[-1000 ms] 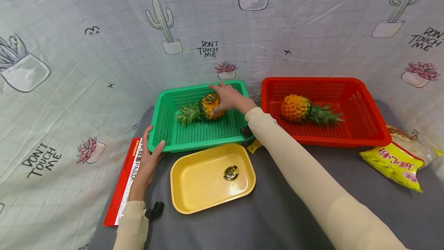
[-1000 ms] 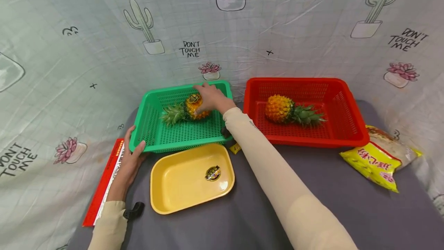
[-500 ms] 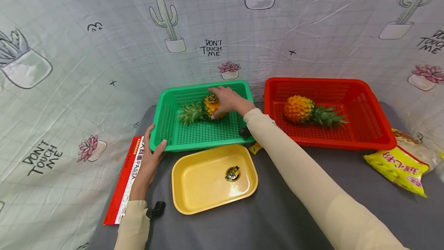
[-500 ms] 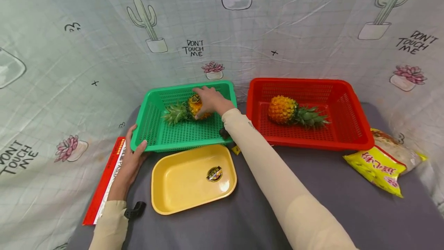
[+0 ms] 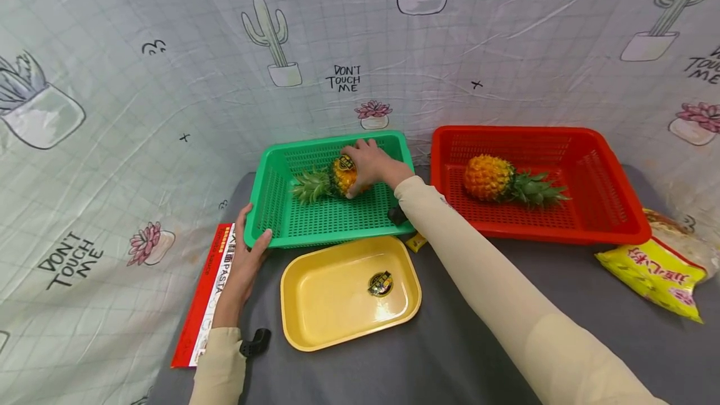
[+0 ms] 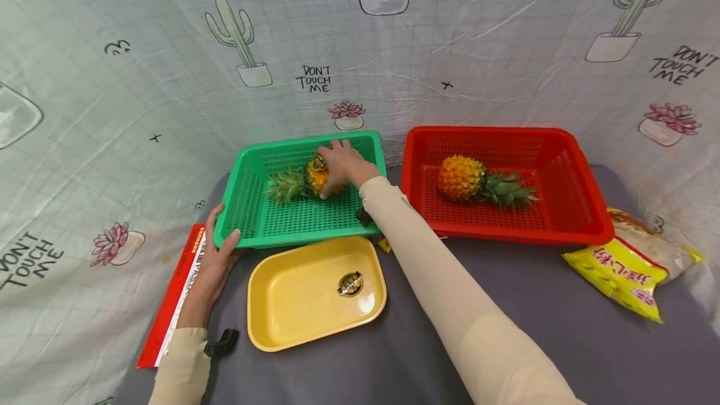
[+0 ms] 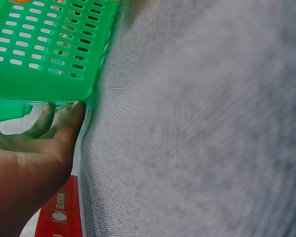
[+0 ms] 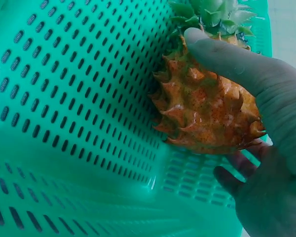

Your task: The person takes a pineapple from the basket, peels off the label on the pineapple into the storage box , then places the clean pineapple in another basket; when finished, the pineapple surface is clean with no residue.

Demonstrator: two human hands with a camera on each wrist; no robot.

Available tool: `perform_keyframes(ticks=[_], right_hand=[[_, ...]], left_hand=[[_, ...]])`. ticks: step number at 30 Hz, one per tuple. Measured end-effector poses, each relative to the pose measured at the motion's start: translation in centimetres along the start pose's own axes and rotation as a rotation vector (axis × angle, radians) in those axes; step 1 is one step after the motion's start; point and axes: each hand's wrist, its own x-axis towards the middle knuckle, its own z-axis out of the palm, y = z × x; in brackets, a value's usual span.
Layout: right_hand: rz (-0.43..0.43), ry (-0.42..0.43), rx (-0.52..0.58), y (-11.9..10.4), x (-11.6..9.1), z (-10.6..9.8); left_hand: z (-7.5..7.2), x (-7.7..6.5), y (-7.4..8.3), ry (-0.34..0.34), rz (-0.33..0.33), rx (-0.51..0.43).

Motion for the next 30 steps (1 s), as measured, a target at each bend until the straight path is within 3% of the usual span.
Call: perform_keyframes(ticks=[5, 13, 30], right_hand=[[-0.009, -0.030, 0.021, 0.1, 0.3, 0.5], [-0.065, -0.040, 0.155, 0.3, 0.5, 0.4], [-0.115, -0.005, 0.198, 0.4, -1.3, -1.0]], left_hand=[[0.1, -0.4, 0.0, 0.002, -0.013, -0.015], [0.1, 0.0, 0.1, 0.006, -0.010, -0.013], [0.0, 0.1, 0.6, 0.017, -0.013, 0.063]])
